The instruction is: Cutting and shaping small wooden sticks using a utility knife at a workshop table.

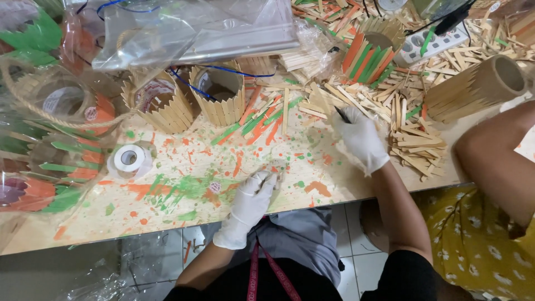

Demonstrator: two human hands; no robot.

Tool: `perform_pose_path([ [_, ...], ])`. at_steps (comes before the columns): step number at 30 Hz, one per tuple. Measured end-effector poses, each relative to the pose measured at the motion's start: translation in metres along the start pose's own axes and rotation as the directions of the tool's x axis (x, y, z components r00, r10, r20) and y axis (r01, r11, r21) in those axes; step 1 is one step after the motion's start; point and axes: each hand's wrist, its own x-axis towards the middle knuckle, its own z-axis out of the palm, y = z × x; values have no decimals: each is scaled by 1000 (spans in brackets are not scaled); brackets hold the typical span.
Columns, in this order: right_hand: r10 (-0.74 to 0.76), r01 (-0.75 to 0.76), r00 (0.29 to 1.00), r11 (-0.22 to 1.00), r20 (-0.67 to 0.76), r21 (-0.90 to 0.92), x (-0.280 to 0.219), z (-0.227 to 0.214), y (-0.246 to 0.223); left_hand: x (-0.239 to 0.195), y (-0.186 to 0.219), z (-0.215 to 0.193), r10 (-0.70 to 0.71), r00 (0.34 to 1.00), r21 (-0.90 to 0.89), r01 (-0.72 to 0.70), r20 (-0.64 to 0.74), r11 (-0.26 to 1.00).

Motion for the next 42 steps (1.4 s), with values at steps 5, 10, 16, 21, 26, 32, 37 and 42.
perform_pose_path([
  [5, -99, 21, 968, 948, 231, 316, -69, 32, 20, 15, 30, 17, 217, 958, -123, -242, -189, 962],
  [10, -228, 160, 948, 945, 222, 285, -98, 70, 60, 17, 28, 25, 223, 958, -167, -254, -181, 953],
  [16, -201, 165, 979, 851, 18, 499, -108, 50, 16, 1, 11, 38, 231, 947, -158, -269, -222, 950],
  [21, -105, 119, 993, 843, -57, 525, -104, 56, 14, -14, -44, 54, 351, 907, 30, -354, -231, 935],
  [26, -145, 145, 989, 844, -42, 517, -88, 77, 47, -12, 6, 27, 422, 904, 246, -395, -70, 885],
  [32, -321, 449, 887, 431, -332, 783, -70, 59, 44, -26, -15, 32, 393, 902, 158, -369, -177, 916],
  [37, -440, 473, 867, 578, -235, 665, -89, 76, 40, -20, 9, 26, 407, 897, 148, -384, -175, 911],
  [42, -582, 575, 792, 610, -185, 545, -70, 70, 67, -19, 29, 24, 384, 907, 44, -382, -173, 923],
])
